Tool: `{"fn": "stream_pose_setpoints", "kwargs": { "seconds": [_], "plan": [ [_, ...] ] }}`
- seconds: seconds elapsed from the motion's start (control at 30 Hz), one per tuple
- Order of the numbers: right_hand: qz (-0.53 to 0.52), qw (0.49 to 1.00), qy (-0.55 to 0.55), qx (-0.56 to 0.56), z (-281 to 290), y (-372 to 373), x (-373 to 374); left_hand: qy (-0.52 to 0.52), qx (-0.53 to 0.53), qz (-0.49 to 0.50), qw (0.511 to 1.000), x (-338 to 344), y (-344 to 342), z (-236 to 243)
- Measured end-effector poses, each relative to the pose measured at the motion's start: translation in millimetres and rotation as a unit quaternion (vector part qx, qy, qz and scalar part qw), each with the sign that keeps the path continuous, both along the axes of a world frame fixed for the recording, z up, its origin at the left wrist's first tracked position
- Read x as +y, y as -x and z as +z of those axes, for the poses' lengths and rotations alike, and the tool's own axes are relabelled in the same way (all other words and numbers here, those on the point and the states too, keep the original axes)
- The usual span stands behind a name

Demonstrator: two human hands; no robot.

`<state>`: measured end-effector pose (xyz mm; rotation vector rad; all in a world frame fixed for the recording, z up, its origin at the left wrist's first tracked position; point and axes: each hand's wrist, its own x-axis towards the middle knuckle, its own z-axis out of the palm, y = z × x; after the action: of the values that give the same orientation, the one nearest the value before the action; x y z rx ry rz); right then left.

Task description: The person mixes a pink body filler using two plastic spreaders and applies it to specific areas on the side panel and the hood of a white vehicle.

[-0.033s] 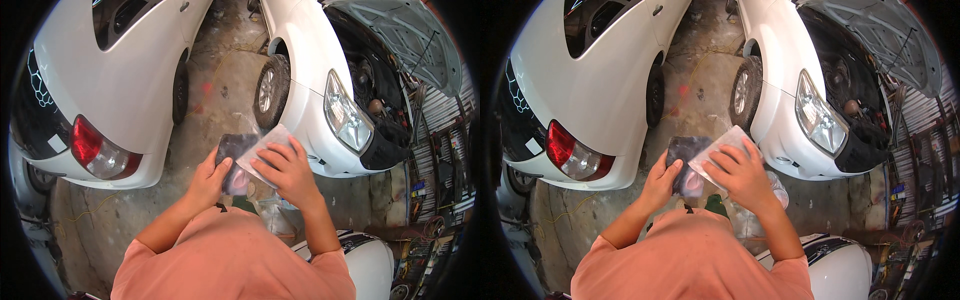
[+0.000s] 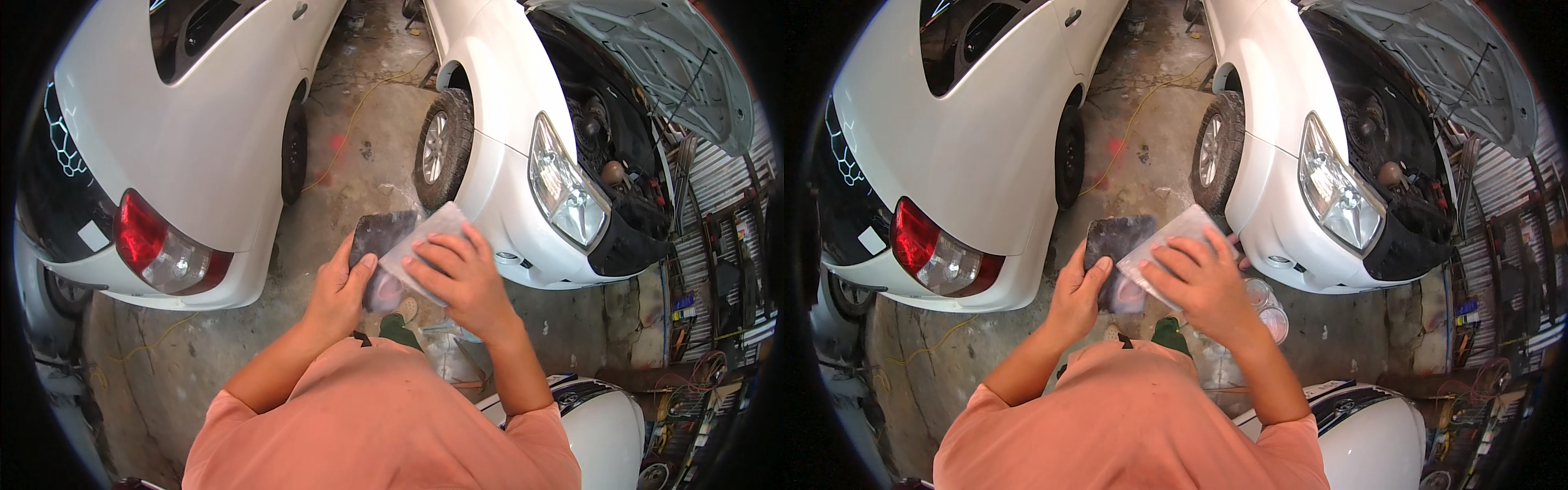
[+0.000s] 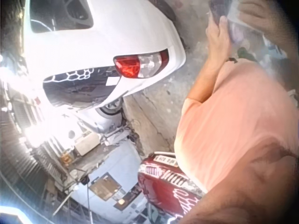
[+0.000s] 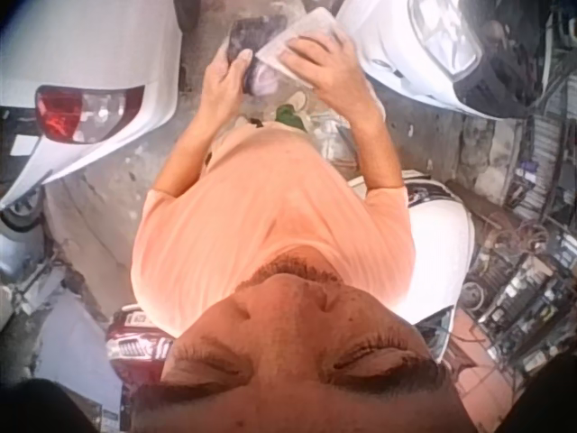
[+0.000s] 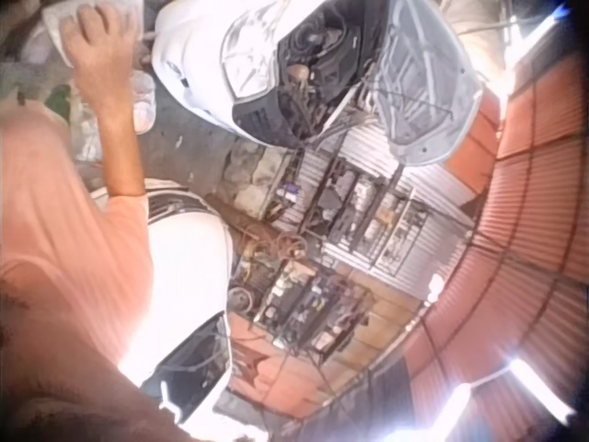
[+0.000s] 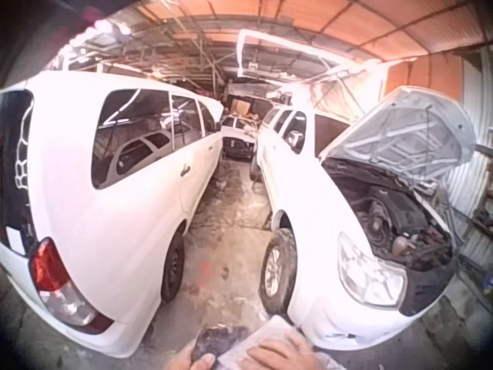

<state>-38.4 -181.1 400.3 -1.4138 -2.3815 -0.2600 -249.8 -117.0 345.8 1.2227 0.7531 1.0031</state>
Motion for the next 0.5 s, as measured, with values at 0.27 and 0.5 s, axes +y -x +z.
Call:
{"fn": "stream_pose_setpoints", "kwargs": {
  "seconds": [0.27, 0.5],
  "plan": [
    [0.068, 0.992, 0.087, 0.056, -44.9, 30.5, -28.2, -0.069, -0.005, 0.176, 0.982, 12.2, -7.4, 0.1],
    [0.092, 0.976, 0.014, 0.197, -28.0, 37.4, -19.4, 0.157, -0.184, 0.107, 0.964, 14.8, -6.1, 2.2]
  ]
}}
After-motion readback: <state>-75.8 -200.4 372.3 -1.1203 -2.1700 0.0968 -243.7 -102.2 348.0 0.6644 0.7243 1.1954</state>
